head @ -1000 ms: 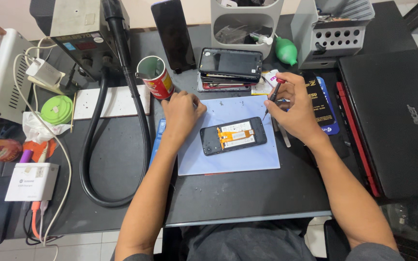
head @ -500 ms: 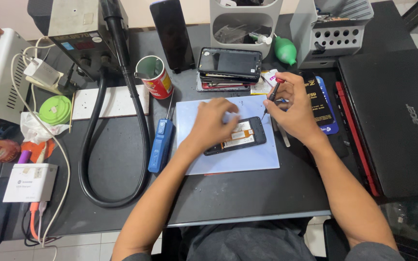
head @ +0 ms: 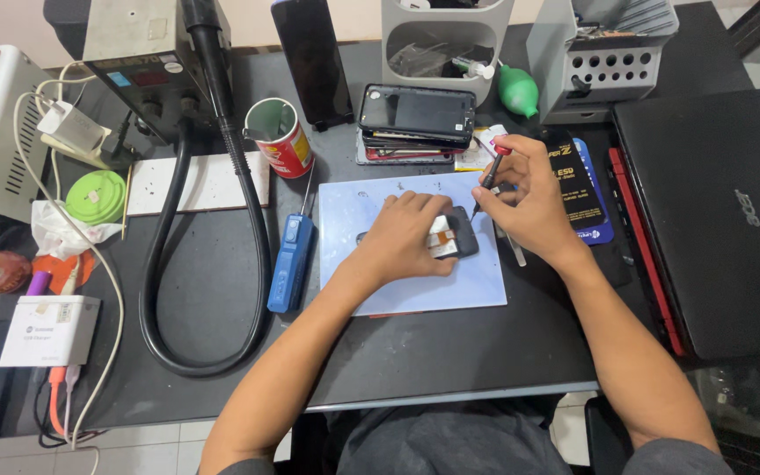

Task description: The person uses a screwdriver to remove screws from a smartphone's back cover. They then lift the back cover to expose the internal components, including the battery and circuit board. The person continues to manipulate the internal parts with their hands.

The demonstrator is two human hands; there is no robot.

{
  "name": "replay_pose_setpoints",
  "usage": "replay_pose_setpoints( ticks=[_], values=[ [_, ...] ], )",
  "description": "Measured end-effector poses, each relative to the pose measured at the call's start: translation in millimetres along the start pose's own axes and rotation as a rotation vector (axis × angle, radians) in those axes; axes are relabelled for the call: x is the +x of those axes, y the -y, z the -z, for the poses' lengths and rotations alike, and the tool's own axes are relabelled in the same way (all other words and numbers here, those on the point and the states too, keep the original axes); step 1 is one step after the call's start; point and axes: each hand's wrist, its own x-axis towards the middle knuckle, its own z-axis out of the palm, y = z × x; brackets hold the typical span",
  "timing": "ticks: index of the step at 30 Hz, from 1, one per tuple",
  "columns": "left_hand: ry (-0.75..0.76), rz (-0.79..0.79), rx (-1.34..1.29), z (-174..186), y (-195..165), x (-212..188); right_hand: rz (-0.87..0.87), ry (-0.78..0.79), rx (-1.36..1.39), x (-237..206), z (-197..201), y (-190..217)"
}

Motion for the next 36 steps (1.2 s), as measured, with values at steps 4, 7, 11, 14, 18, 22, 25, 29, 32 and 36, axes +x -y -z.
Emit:
replay_pose_setpoints(
  ticks=[4,7,11,14,18,22,25,29,32,36],
  values=[
    [-0.001,0.022,-0.009,8.7,8.8,-1.7,-0.011,0.004,0.011,-0.8,0.2,3.1],
    [-0.012,0.034,0.017,9.6,9.4,-1.6,-0.026,0.007,0.007,-1.3,-0.6,4.0],
    [0.001,0.059,0.004,8.9,9.3,-1.0,-0.017,0.006,-0.018,-1.2,-1.0,3.2],
    [0.006,0.068,-0.004,9.1,10.5,-1.0,-0.029,0.012,0.008,-1.3,-1.4,1.4],
    [0.04,0.101,-0.024,9.8,12.0,0.4,-0.021,-0.044,-0.056,-1.1,0.5,-1.1],
    [0.036,0.116,-0.068,12.4,11.5,2.1,-0.013,-0.146,-0.289,3.3,7.1,-0.9],
    [0.05,0.128,-0.072,14.8,8.2,1.8,-0.105,-0.148,-0.375,4.0,10.4,2.6],
    [0.049,0.126,-0.102,18.9,3.6,1.3,-0.151,-0.027,-0.485,4.3,6.6,8.8],
    [0.046,0.135,-0.126,20.6,-0.2,0.9,-0.242,0.066,-0.599,2.6,3.8,13.5],
    [0.022,0.109,-0.125,23.4,-3.1,0.8,-0.278,0.128,-0.69,-0.2,1.6,14.5]
  ],
)
